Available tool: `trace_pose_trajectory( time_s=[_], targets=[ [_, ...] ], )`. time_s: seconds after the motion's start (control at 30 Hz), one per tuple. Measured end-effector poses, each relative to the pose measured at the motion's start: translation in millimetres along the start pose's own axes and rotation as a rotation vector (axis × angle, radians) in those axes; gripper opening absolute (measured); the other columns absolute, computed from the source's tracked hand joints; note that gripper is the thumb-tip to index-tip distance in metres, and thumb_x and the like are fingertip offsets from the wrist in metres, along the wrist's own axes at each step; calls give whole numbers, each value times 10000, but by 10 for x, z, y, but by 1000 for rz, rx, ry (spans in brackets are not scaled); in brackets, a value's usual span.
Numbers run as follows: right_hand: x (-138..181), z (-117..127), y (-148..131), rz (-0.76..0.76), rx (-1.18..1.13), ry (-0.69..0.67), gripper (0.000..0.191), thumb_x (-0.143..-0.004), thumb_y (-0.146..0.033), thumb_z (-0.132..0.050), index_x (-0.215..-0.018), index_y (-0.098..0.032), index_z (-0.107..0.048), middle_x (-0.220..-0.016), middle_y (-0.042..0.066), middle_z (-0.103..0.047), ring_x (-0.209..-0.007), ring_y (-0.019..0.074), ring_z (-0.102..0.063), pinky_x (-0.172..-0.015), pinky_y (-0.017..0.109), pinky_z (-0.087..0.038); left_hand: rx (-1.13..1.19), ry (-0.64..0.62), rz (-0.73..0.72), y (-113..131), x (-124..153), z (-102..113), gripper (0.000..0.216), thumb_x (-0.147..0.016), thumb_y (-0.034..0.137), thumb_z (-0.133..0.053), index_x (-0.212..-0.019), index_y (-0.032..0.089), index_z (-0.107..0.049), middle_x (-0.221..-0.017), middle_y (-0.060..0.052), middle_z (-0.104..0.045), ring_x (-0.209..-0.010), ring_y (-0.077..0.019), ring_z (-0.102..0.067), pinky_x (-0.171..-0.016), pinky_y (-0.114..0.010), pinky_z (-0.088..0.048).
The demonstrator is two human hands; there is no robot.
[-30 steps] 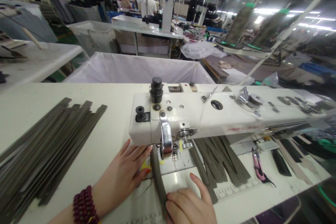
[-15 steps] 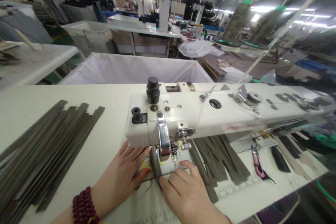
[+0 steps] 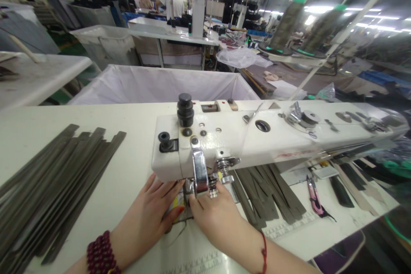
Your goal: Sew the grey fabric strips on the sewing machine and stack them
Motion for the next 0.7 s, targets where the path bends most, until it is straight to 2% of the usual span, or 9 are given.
trace_pose_trajectory(
  time_s=[0.13,0.3,0.5,0.6,0.7],
  targets=[
    [-96,-24,3,-2,108,17,132,-770,-50,-558,-843,-158,-577,-621,13,-596,-578,196,-540,-707,400,-419,6,-12,12,-1,-5,14,453,-957,359,-515,-1375,185,-525,-1394,-114,-573,-1301,-314,-495,-1098,-537,-419],
    [-152,9,1,-9,152,98,206,-746,-20,-563,-924,-116,-605,-683,62,-648,-653,217,-587,-739,404,-444,-27,-23,0,2,6,6,457,-944,341,-529,-1376,191,-529,-1406,-111,-569,-1296,-322,-501,-1085,-557,-425],
    [-125,-36,19,-13,183,38,284,-748,-36,-575,-1027,-83,-603,-704,91,-673,-607,235,-585,-720,436,-453,-43,-10,-8,-13,48,-45,466,-942,341,-528,-1381,183,-523,-1410,-119,-566,-1303,-329,-493,-1093,-564,-407],
    [-66,-24,14,-11,134,22,163,-785,-48,-579,-931,-109,-617,-642,54,-629,-608,226,-569,-732,428,-440,39,17,-50,-67,-37,65,389,-958,324,-502,-1324,213,-570,-1341,-93,-618,-1249,-306,-543,-1088,-529,-421],
    [37,61,9,-24,24,51,94,-806,-51,-589,-818,-143,-602,-640,18,-586,-613,196,-533,-727,396,-425,199,191,-48,-207,-261,353,317,-977,306,-468,-1233,206,-627,-1230,-67,-669,-1147,-282,-607,-1023,-466,-487]
  ],
)
Point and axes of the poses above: each hand's wrist, its own x-axis away from the middle knuckle, its own z-axis out of the back of the hand, y = z × x, the point moved 5 cm from there along -x, towards the middle knuckle
